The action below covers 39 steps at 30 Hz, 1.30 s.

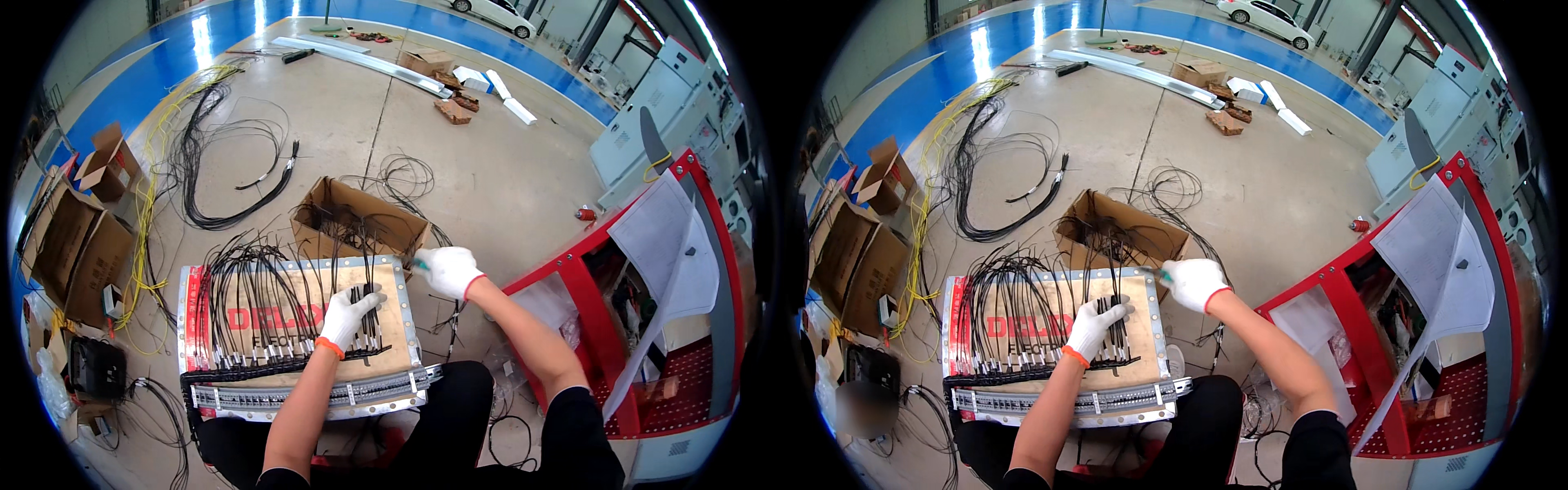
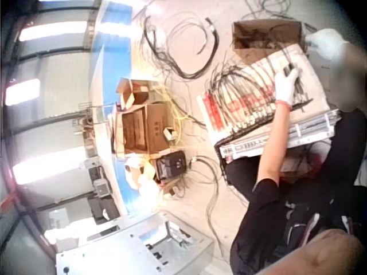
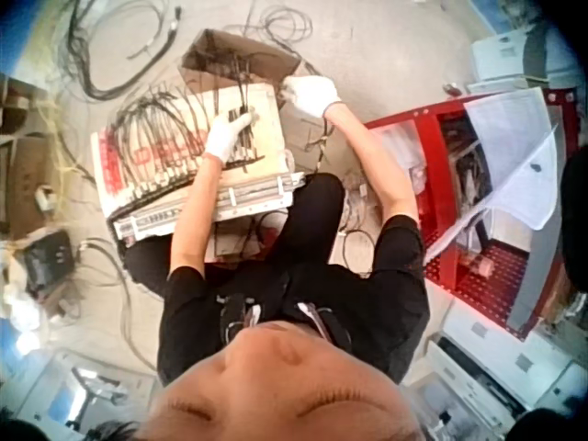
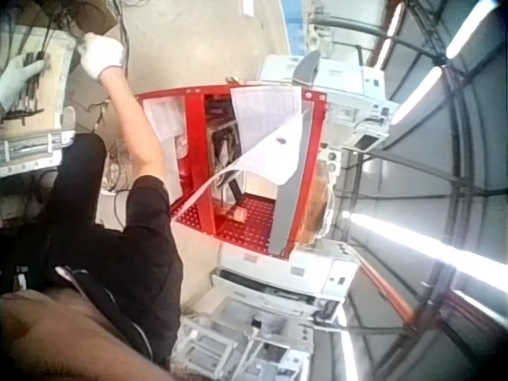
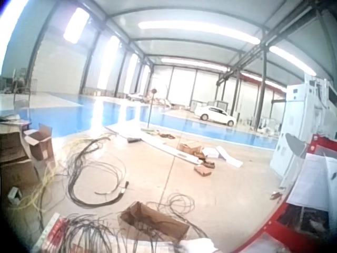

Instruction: The person sits on the floor and uses wire strippers to strip the insulation off multiple black wires. They repeatedly pick up wires, strip them, and place the stripped ends into a cardboard box.

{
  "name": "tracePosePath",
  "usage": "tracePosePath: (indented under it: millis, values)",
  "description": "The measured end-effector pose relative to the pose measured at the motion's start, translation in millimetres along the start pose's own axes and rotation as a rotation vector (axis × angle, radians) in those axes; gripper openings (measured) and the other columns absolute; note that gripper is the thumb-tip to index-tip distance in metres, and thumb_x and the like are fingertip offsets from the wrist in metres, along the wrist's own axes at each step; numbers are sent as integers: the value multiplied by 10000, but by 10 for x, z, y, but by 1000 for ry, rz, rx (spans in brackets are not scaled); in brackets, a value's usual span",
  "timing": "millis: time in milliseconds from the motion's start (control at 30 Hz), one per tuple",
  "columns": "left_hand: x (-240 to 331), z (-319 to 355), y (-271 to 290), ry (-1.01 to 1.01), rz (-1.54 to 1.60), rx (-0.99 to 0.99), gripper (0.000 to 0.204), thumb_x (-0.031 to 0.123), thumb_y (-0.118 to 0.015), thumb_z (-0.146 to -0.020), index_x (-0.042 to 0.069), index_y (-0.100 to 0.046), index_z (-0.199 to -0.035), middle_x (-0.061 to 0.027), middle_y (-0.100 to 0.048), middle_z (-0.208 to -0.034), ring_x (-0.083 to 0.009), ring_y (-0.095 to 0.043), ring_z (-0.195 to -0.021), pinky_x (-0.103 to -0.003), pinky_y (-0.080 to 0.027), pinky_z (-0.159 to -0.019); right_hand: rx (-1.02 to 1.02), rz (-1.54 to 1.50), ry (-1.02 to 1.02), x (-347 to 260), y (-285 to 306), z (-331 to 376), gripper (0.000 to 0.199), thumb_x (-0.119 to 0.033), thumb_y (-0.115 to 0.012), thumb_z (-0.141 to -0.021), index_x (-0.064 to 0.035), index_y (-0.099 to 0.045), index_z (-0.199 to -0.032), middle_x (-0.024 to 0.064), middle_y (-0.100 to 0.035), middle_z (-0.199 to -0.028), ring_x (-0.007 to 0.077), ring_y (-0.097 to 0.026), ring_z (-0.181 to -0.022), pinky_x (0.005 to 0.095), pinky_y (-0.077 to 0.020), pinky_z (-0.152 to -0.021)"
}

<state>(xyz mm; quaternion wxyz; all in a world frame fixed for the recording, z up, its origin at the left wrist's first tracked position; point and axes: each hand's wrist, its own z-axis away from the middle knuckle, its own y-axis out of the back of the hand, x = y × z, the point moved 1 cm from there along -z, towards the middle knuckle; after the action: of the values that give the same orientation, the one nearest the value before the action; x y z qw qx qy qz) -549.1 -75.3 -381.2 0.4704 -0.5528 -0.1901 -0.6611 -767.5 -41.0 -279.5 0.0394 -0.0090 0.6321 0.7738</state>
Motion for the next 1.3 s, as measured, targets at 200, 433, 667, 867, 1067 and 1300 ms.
tracePosePath:
  millis: [200,433,667,867,1067,1300]
  values:
    - [14,-8,-39,4,29,-12,281,181,-676,-915,-19,-699,-1111,-40,-729,-934,-88,-623,-773,-249,-514,-650,-234,186,59,-121,-22,-164,217,-150,-601,-820,-30,-720,-956,222,-716,-898,379,-708,-842,481,-564,-723]
    - [-96,-75,45,-13,33,-54,283,158,-674,-912,-36,-688,-1118,-69,-734,-959,-113,-628,-806,-287,-528,-706,-356,246,151,-327,89,-291,220,-106,-604,-773,2,-744,-904,223,-721,-891,370,-714,-829,457,-572,-726]
    - [-2,-28,13,24,-10,-28,290,167,-680,-896,-34,-699,-1105,-63,-730,-940,-108,-624,-804,-273,-513,-731,-552,394,115,-560,209,-410,241,-70,-643,-749,-25,-771,-948,177,-746,-923,315,-734,-862,426,-578,-718]
    - [-39,-50,11,-15,-37,-24,283,154,-660,-908,-30,-701,-1118,-66,-730,-939,-108,-621,-805,-269,-506,-726,-428,470,183,-526,168,-425,221,-142,-627,-806,-47,-766,-949,148,-749,-921,318,-728,-868,433,-574,-715]
    - [-34,-40,11,-16,-62,-28,327,180,-681,-900,-26,-692,-1153,-59,-725,-950,-101,-624,-833,-250,-500,-760,-349,395,215,-413,121,-427,254,-252,-627,-851,-55,-750,-955,159,-739,-909,335,-722,-824,452,-569,-700]
    - [145,-31,-64,-210,88,8,381,174,-648,-943,-43,-624,-1254,-113,-687,-1109,-122,-619,-962,-265,-472,-882,-275,284,326,-285,110,-373,343,-375,-689,-844,-51,-728,-948,172,-728,-875,358,-717,-822,472,-571,-716]
